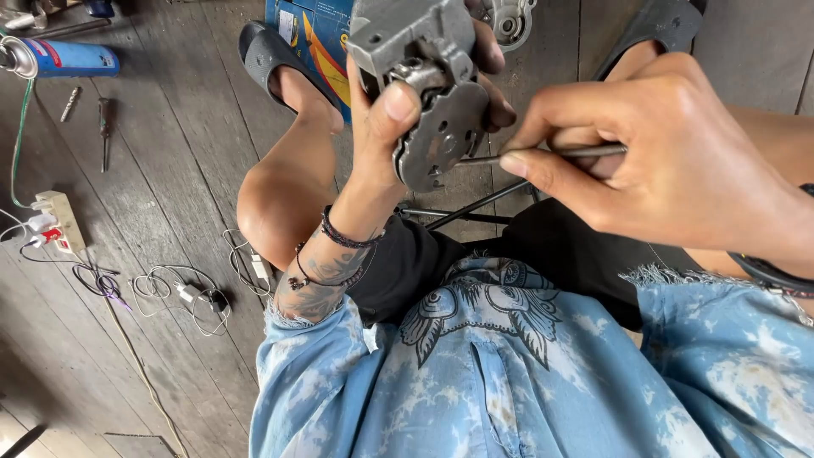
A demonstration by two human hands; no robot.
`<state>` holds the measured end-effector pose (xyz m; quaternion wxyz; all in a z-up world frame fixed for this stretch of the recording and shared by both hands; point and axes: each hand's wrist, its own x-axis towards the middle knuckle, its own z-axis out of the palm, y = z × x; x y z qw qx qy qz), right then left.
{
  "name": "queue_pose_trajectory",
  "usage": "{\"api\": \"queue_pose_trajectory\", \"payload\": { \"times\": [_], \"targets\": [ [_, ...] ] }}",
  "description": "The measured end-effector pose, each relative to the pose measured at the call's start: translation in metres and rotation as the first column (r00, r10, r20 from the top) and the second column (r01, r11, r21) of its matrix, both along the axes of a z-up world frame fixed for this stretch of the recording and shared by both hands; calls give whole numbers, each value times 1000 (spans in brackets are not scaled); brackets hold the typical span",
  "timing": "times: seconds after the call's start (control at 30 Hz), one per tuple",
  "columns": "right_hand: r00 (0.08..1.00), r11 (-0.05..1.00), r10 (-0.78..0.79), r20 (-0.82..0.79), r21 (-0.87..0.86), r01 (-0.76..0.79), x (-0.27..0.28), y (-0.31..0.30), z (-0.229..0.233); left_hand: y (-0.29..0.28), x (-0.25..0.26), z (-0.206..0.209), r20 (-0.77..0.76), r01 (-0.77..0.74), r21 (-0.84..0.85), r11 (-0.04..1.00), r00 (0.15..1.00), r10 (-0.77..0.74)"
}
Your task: The person holds a small metal mechanical component and repeatedly uses a thin metal tool to scrape or adjust internal surfaces. The person rotates the part to access different areas and continues the scraping motion throughout the clip.
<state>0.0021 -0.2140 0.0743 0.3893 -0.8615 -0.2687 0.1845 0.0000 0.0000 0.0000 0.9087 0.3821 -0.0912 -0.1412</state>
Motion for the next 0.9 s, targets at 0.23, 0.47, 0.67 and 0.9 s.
{"api": "queue_pose_trajectory", "payload": {
  "times": [0.23,0.47,0.67,0.9],
  "targets": [
    [971,999,48,232,11,-52,-14,-1,-10,4,-2,2,-27,5,-49,999,1000,-6],
    [968,997,74,239,-13,-73,-3,7,-21,1,-1,-7,-11,-99,16,995,995,100],
    [998,998,58,6,16,-58,10,-9,-26,-3,2,-23,34,-148,54,987,989,146],
    [990,920,115,81,-384,-75,7,-70,-72,-31,12,-44,-507,-137,374,917,798,326]
  ]
}}
